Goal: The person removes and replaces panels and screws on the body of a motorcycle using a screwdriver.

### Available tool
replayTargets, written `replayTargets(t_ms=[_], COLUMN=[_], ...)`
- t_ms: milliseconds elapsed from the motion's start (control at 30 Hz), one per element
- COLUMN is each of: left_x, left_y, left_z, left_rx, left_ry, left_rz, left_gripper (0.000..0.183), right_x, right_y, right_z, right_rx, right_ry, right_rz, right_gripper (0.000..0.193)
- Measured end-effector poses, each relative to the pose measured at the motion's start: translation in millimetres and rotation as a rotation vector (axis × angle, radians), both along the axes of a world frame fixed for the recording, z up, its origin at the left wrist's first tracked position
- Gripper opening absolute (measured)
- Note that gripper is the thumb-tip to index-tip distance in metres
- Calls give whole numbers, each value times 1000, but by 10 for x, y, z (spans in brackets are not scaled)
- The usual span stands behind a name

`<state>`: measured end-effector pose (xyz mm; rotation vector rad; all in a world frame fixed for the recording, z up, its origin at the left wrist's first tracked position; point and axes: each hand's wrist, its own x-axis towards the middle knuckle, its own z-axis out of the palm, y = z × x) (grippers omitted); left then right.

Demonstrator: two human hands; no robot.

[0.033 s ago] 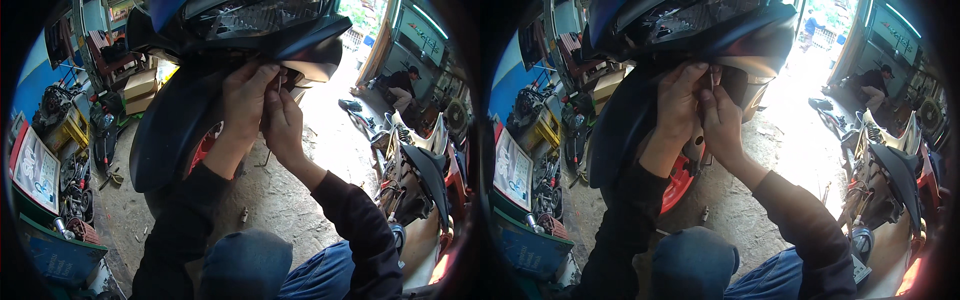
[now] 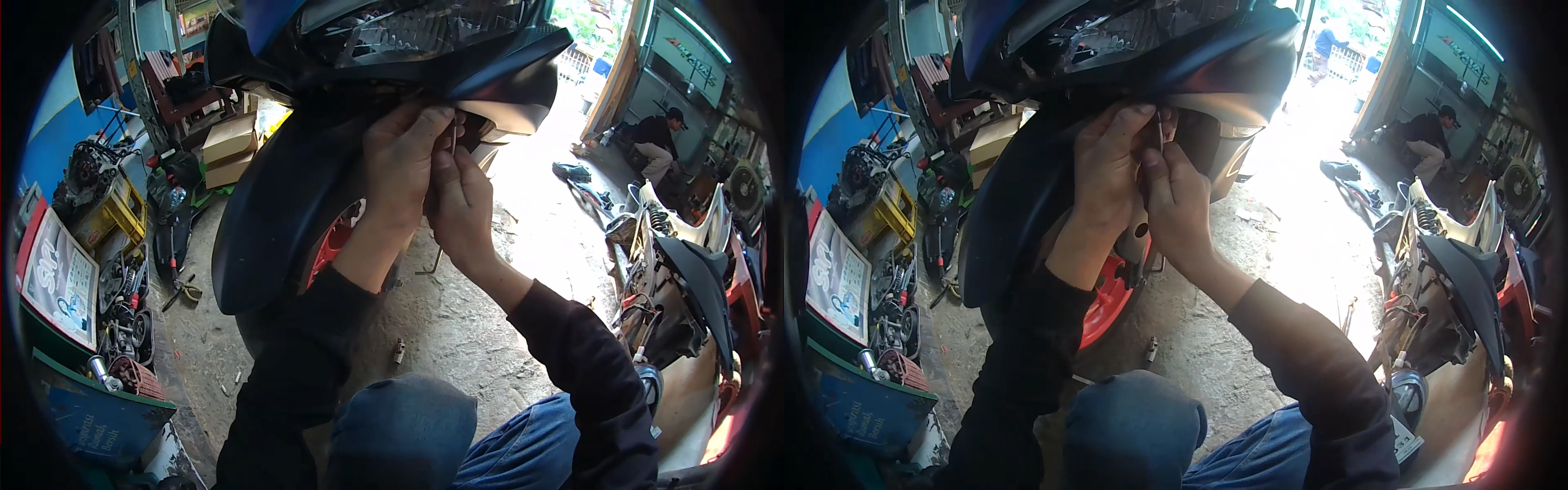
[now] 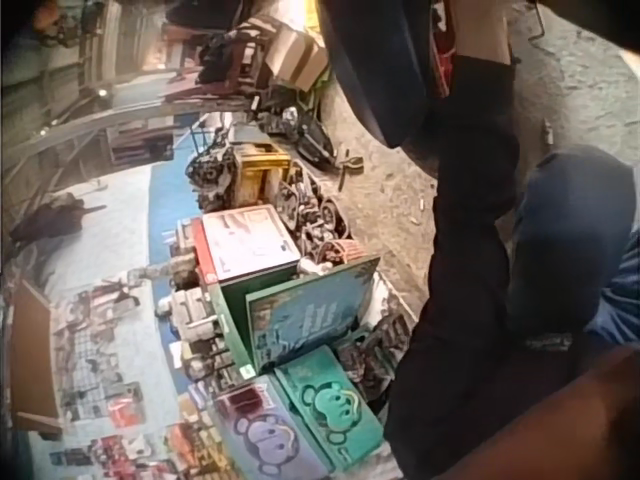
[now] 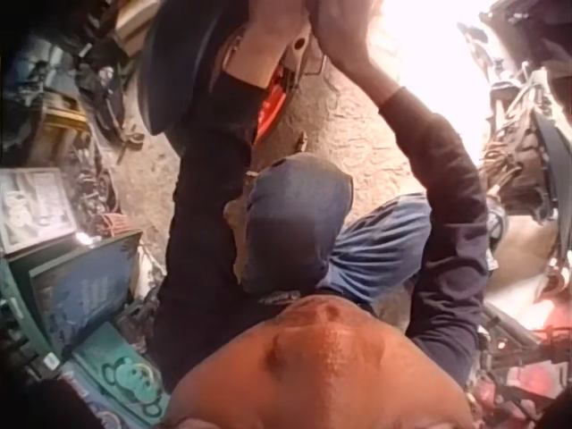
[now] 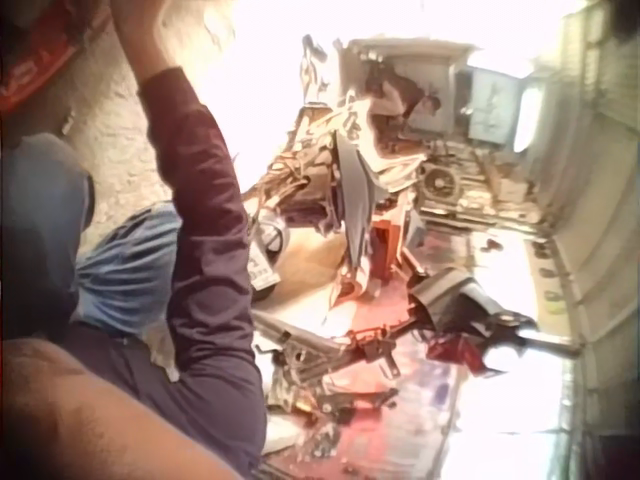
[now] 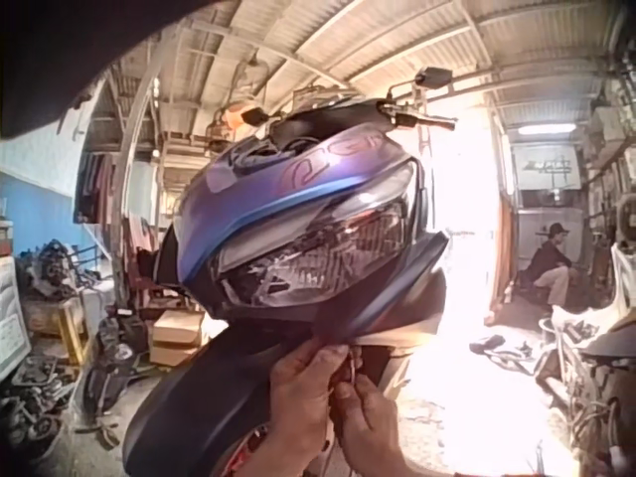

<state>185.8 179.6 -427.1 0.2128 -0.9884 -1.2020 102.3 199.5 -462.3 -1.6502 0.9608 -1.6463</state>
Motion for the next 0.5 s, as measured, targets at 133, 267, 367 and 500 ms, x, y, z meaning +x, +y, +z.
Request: replayTargets(t_ms=[133, 267, 367, 500], left_x=[-47, -49, -65, -120], left_y=[4, 11, 11, 84], left_z=[22, 48, 79, 33], left_rx=[41, 23, 21, 89], left_ry=[10, -44, -1, 118], left_rz=[60, 156, 147, 115], left_gripper=[11, 12, 11, 11], right_x=[-39, -101, -172, -242], right_y=[-7, 30, 8, 5], right_z=[-32, -13, -44, -80], right_rx=[-61, -5, 2, 38], right_ry=[16, 16, 53, 76], right_rz=[-10, 14, 11, -11], right_gripper=[25, 25, 26, 27])
